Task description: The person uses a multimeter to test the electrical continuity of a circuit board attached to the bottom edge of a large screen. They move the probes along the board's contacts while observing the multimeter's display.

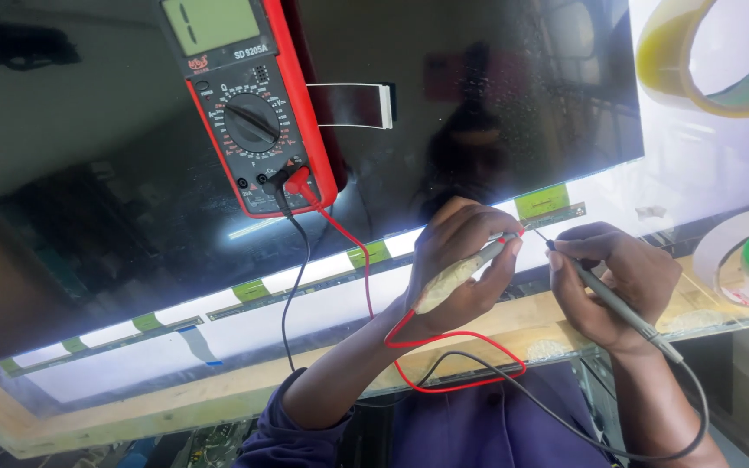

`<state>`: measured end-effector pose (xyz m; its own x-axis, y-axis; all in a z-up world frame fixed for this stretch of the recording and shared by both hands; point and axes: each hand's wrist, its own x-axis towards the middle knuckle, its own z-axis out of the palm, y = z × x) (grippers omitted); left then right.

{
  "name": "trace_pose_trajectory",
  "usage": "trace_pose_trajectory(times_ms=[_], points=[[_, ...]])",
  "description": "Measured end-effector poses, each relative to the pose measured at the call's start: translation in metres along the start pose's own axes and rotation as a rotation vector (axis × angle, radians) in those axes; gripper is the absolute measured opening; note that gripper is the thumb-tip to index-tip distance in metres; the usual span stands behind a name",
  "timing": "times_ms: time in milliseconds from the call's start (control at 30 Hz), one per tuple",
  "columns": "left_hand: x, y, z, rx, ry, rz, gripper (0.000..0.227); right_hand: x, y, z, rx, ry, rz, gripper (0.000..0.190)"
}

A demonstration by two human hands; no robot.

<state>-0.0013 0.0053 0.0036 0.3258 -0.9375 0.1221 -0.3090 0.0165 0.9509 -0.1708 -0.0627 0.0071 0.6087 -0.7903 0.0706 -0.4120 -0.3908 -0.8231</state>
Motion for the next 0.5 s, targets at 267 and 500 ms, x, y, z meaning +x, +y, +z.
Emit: trace_pose_trajectory(times_ms=[267, 500], points=[[0.0018, -0.0001, 0.0001, 0.007, 0.012, 0.034, 0.002, 0.0021, -0.0032, -0.0003, -0.043, -0.013, 0.001, 0.015], [0.0026, 0.0002, -0.0008, 0.002, 0.006, 0.049, 0.002, 0.0002, -0.0008, 0.0005, -0.052, -0.006, -0.001, 0.015]])
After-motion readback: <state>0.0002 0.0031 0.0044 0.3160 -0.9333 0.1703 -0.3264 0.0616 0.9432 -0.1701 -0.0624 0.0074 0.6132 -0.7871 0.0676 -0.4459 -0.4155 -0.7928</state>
